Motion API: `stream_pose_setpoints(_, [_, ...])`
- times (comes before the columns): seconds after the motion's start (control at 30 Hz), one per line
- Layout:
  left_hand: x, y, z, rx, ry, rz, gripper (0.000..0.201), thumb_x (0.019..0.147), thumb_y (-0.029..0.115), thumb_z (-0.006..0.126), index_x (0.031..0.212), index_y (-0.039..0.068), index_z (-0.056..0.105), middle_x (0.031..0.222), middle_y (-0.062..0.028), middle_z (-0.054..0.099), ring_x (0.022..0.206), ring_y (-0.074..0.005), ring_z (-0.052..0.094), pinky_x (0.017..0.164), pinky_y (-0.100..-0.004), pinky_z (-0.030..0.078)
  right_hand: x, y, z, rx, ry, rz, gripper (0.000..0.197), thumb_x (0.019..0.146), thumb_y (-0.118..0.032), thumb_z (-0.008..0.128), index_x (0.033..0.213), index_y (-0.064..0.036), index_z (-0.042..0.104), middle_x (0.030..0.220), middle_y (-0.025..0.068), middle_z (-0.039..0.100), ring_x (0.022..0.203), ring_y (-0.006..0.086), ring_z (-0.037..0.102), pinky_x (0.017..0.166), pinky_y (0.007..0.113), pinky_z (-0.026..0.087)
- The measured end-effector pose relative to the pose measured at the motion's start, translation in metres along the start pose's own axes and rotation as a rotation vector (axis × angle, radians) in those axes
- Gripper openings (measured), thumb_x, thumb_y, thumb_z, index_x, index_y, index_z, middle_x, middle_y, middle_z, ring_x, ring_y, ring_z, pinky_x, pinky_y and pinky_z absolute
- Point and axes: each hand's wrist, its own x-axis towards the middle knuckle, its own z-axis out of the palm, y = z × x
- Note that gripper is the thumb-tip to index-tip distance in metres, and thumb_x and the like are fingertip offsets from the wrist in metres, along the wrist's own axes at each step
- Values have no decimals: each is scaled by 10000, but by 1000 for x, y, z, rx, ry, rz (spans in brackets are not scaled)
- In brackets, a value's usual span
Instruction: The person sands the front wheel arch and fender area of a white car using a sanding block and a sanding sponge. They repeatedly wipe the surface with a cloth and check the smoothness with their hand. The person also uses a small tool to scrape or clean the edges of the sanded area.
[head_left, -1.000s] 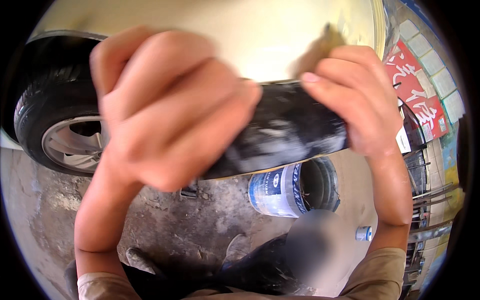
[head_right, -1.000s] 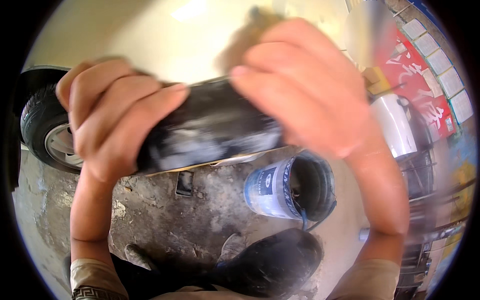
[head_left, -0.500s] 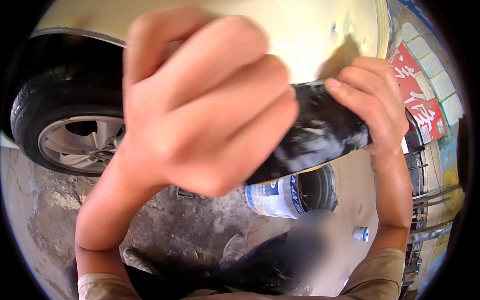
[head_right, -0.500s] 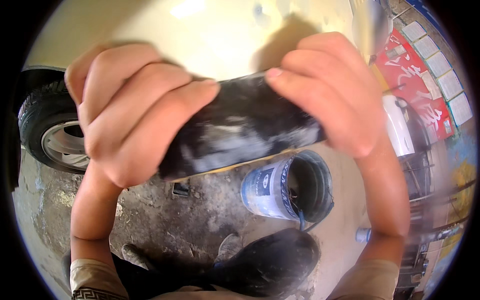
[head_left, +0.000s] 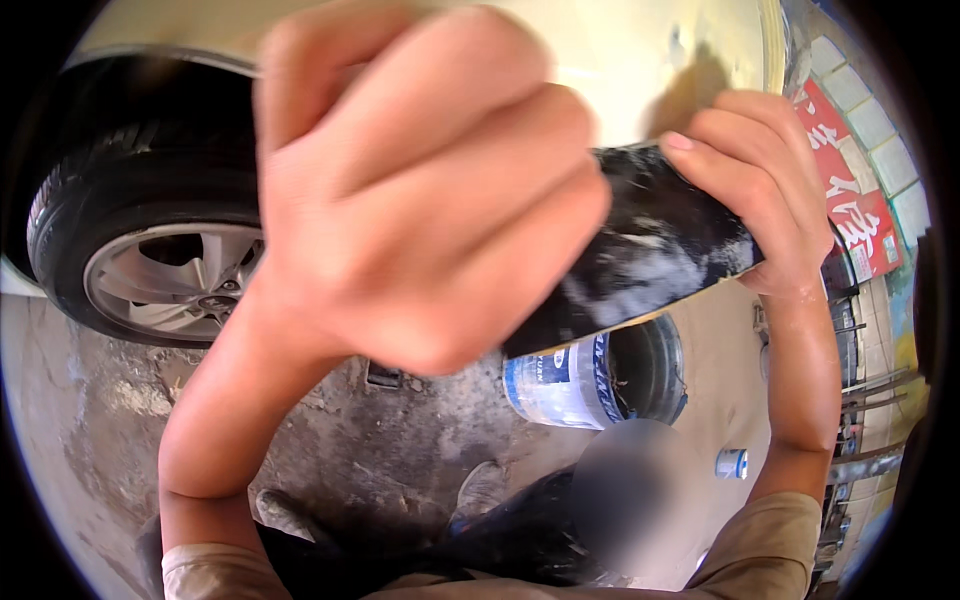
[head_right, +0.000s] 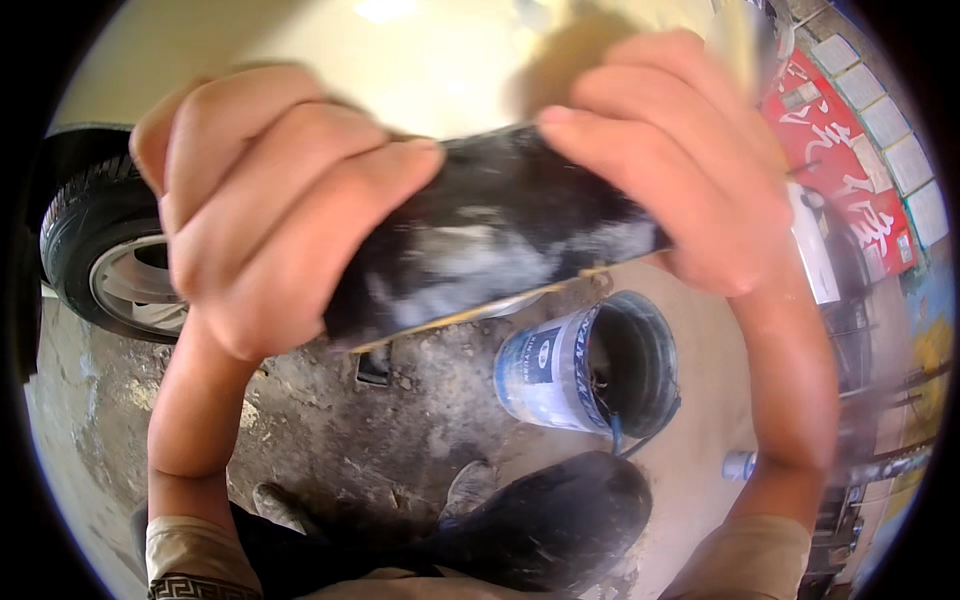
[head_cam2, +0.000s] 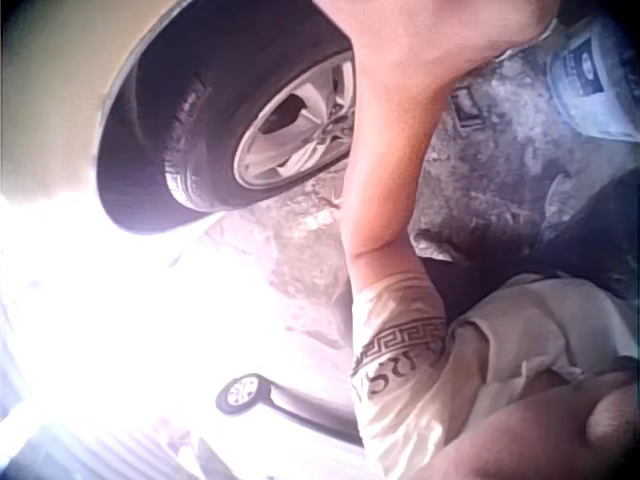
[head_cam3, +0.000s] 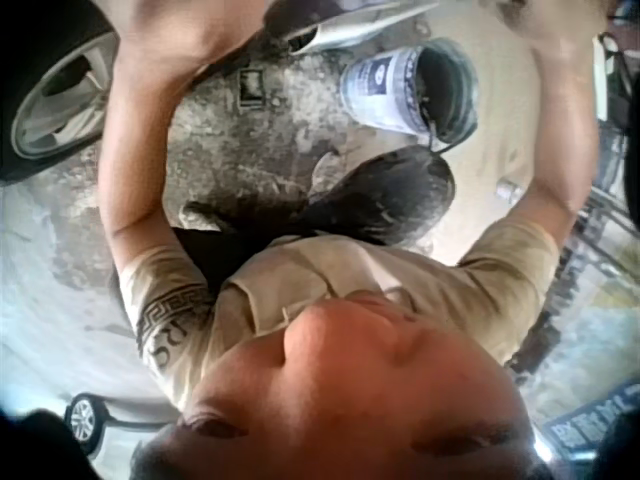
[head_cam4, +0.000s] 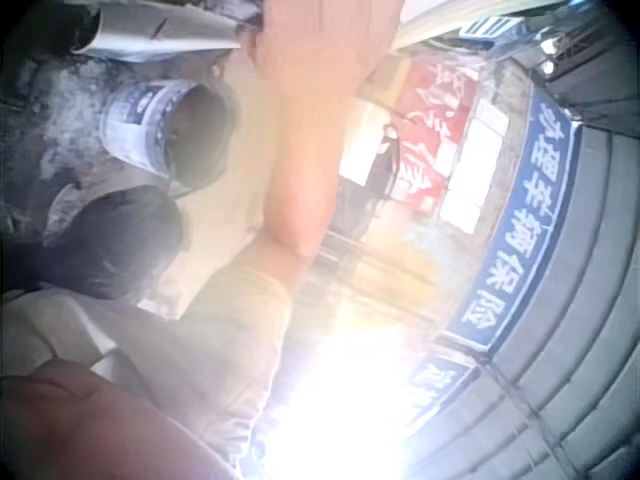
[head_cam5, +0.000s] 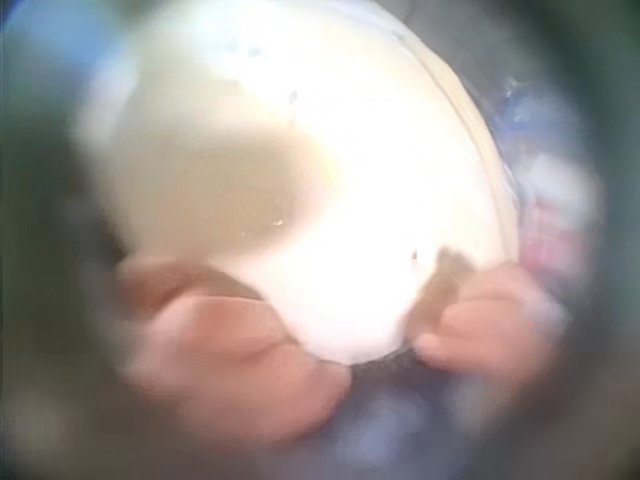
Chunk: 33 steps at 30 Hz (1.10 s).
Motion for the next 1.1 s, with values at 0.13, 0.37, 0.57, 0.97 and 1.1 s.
stream_pose_setpoints(0.13, [12,-16,7,-8,120,148,336,621,295,772,890,107,844,843,-3,735,857,-210,681,838,-354,495,-3,-2,1,6,5,25,458,713,-81,821,1147,39,737,1014,158,730,924,342,679,830,429,571])
stream_pose_setpoints(0.37, [-40,-5,-81,172,-390,-211,336,685,247,769,986,128,859,897,-19,722,960,-222,666,975,-394,475,41,-37,63,19,330,-93,288,591,-127,735,828,29,683,819,104,630,805,284,638,692,379,560])
stream_pose_setpoints(0.57, [-60,-36,-128,224,-423,-154,441,767,405,695,983,51,847,893,-85,719,976,-279,663,988,-466,482,87,-86,119,47,519,74,132,610,-150,708,621,-44,630,658,16,529,771,217,556,657,330,479])
stream_pose_setpoints(0.97, [-28,-56,-154,-359,-879,-561,318,553,90,758,865,64,817,842,-69,768,812,-266,681,789,-385,462,53,-159,122,484,343,402,310,706,-78,750,998,2,685,737,55,578,709,228,591,619,351,528])
stream_pose_setpoints(1.1, [-12,-32,-142,-489,-966,-732,287,618,-52,756,879,52,816,822,-104,762,779,-303,678,765,-389,503,13,-163,103,732,242,509,180,901,-109,780,1015,-16,678,757,84,631,692,264,661,621,417,570])
